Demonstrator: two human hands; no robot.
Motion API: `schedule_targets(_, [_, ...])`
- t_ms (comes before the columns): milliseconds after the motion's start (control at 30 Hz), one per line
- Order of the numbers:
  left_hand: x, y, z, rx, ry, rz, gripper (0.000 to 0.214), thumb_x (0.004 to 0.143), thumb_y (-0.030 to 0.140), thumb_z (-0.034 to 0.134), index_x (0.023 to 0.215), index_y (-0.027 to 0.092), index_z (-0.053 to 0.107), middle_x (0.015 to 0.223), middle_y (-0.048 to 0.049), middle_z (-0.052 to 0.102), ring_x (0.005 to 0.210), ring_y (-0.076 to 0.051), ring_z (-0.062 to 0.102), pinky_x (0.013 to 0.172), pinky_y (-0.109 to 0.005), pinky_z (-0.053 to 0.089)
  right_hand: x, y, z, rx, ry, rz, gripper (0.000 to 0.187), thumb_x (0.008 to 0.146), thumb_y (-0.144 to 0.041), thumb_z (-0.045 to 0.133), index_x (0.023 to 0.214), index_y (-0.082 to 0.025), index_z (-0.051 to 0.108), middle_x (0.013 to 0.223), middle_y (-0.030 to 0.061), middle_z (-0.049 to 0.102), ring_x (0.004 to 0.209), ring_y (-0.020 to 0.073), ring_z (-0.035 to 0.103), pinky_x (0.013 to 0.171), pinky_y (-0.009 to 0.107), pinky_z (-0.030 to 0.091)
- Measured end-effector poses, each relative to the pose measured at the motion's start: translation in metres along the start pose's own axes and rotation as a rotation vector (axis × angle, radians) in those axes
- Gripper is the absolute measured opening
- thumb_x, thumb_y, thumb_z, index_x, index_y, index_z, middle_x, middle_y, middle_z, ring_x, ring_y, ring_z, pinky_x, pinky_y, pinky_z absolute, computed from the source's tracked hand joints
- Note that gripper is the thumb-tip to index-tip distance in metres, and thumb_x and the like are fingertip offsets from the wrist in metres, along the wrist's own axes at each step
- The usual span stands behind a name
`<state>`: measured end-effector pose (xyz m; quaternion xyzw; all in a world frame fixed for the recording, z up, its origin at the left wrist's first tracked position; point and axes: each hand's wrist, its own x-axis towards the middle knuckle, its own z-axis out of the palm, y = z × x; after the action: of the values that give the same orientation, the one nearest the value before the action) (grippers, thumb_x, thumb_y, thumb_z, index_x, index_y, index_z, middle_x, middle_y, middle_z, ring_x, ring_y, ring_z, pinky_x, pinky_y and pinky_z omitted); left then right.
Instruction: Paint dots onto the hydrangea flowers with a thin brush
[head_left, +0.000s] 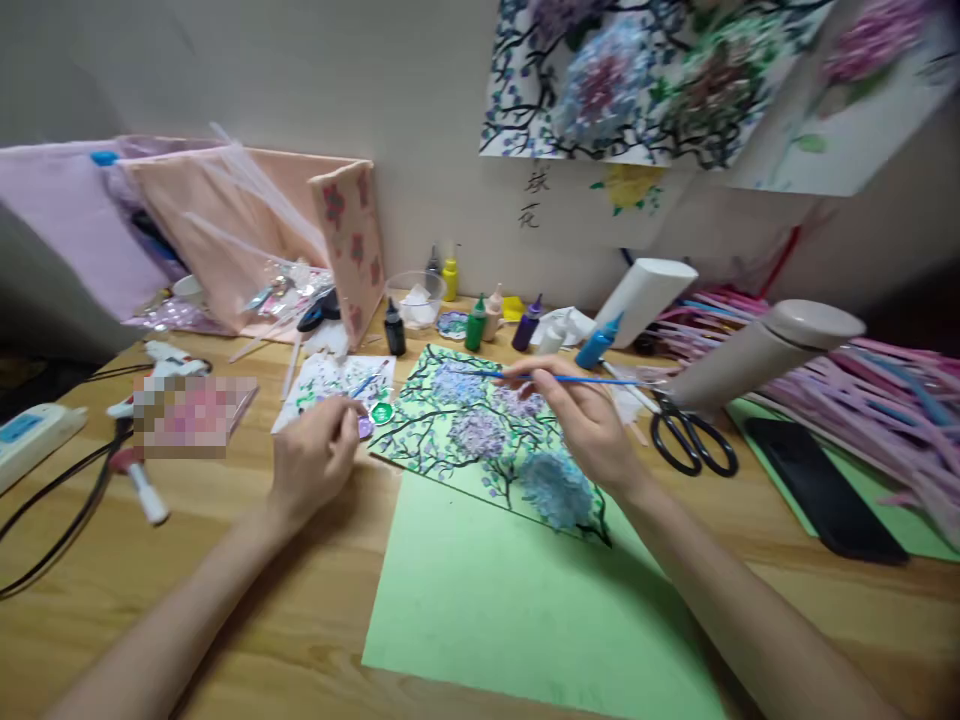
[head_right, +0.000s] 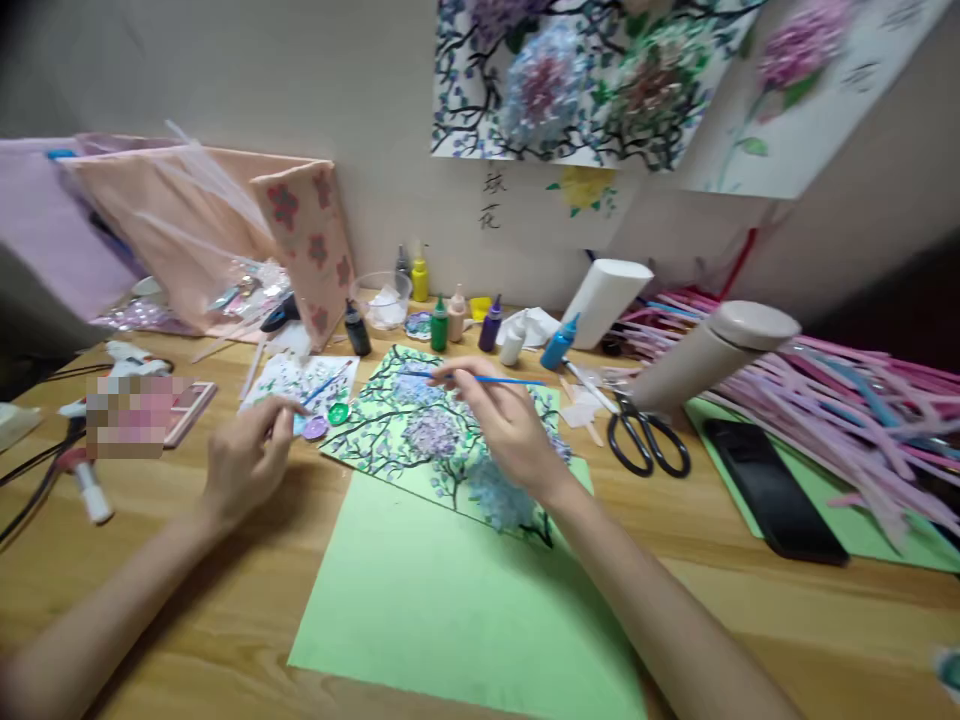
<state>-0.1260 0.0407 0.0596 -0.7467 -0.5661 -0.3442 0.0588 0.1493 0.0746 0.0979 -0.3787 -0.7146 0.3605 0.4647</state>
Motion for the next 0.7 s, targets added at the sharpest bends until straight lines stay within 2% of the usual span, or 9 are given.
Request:
schedule_targets(67, [-0.015,0.034,0.007,-0.192,-0.101,0.337,0.017,0.085,0.015,0.039,0.088,0.016,0.056,0.072,-0.0032,0.059,0.066,-0.014,0.055,0.062,-0.024,0.040,-0.027,0.020,-0.039,0.017,0.159,0.081,0.016,0.090,-0.031,0.047,0.093,-0.022,0.059,0.088,0.0026,0.063,0.083,0.0145,0.059,0.075,0.028,0.046])
schedule_targets(133, [-0.030,0.072,0.015,-0.327,-0.256,0.631,0.023,0.082,0.014,0.038,0.098,0.013,0.054,0.078,-0.0068,0.060,0.071,-0.016,0.056,0.063,-0.025,0.044,-0.057,0.043,-0.069,0.047,0.270,0.171,0.008,0.085,-0.029,0.055,0.088,-0.022,0.057,0.078,-0.0001,0.061,0.074,0.0129,0.058,0.070,0.026,0.045])
schedule_targets(167, [-0.037,0.090,0.019,-0.371,-0.353,0.734,0.025,0.082,0.016,0.037,0.101,0.012,0.053,0.081,-0.0085,0.061,0.076,-0.017,0.057,0.067,-0.027,0.046,-0.071,0.054,-0.080,0.072,0.316,0.208,0.007,0.084,-0.029,0.056,0.087,-0.022,0.056,0.075,-0.0006,0.060,0.071,0.0125,0.057,0.068,0.025,0.045])
schedule_targets(233, [-0.046,0.120,0.030,-0.393,-0.484,0.823,0.028,0.084,0.021,0.037,0.105,0.011,0.052,0.089,-0.0109,0.061,0.084,-0.020,0.057,0.075,-0.030,0.049,-0.093,0.072,-0.094,0.149,0.380,0.252,0.007,0.084,-0.029,0.055,0.086,-0.022,0.054,0.074,-0.0009,0.059,0.070,0.0125,0.058,0.066,0.025,0.045])
schedule_targets(333, [-0.050,0.145,0.048,-0.364,-0.577,0.780,0.027,0.085,0.021,0.037,0.104,0.009,0.051,0.097,-0.0128,0.060,0.091,-0.022,0.057,0.080,-0.033,0.050,-0.113,0.084,-0.100,0.277,0.415,0.264,0.008,0.085,-0.028,0.049,0.088,-0.022,0.054,0.076,0.0001,0.059,0.070,0.0139,0.058,0.064,0.027,0.045])
schedule_targets(433, [-0.048,0.147,0.062,-0.310,-0.551,0.701,0.024,0.087,0.019,0.035,0.103,0.010,0.052,0.101,-0.0136,0.059,0.091,-0.023,0.057,0.079,-0.035,0.051,-0.122,0.085,-0.099,0.275,0.417,0.230,0.012,0.086,-0.026,0.046,0.084,-0.021,0.056,0.075,0.0008,0.059,0.068,0.0143,0.058,0.065,0.028,0.044])
schedule_targets(567, [-0.046,0.139,0.069,-0.261,-0.505,0.649,0.025,0.090,0.018,0.035,0.107,0.009,0.051,0.107,-0.0147,0.058,0.096,-0.023,0.056,0.081,-0.035,0.051,-0.130,0.082,-0.096,0.043,0.446,0.092,0.017,0.086,-0.022,0.044,0.072,-0.020,0.054,0.068,0.0003,0.055,0.065,0.0143,0.055,0.065,0.030,0.042])
schedule_targets(700, [-0.044,0.134,0.069,-0.262,-0.527,0.626,0.025,0.090,0.018,0.037,0.108,0.008,0.051,0.112,-0.0154,0.056,0.102,-0.024,0.054,0.085,-0.036,0.050,-0.135,0.081,-0.093,-0.224,0.352,-0.037,0.017,0.085,-0.019,0.042,0.073,-0.021,0.053,0.067,0.0010,0.056,0.067,0.0164,0.054,0.067,0.032,0.041])
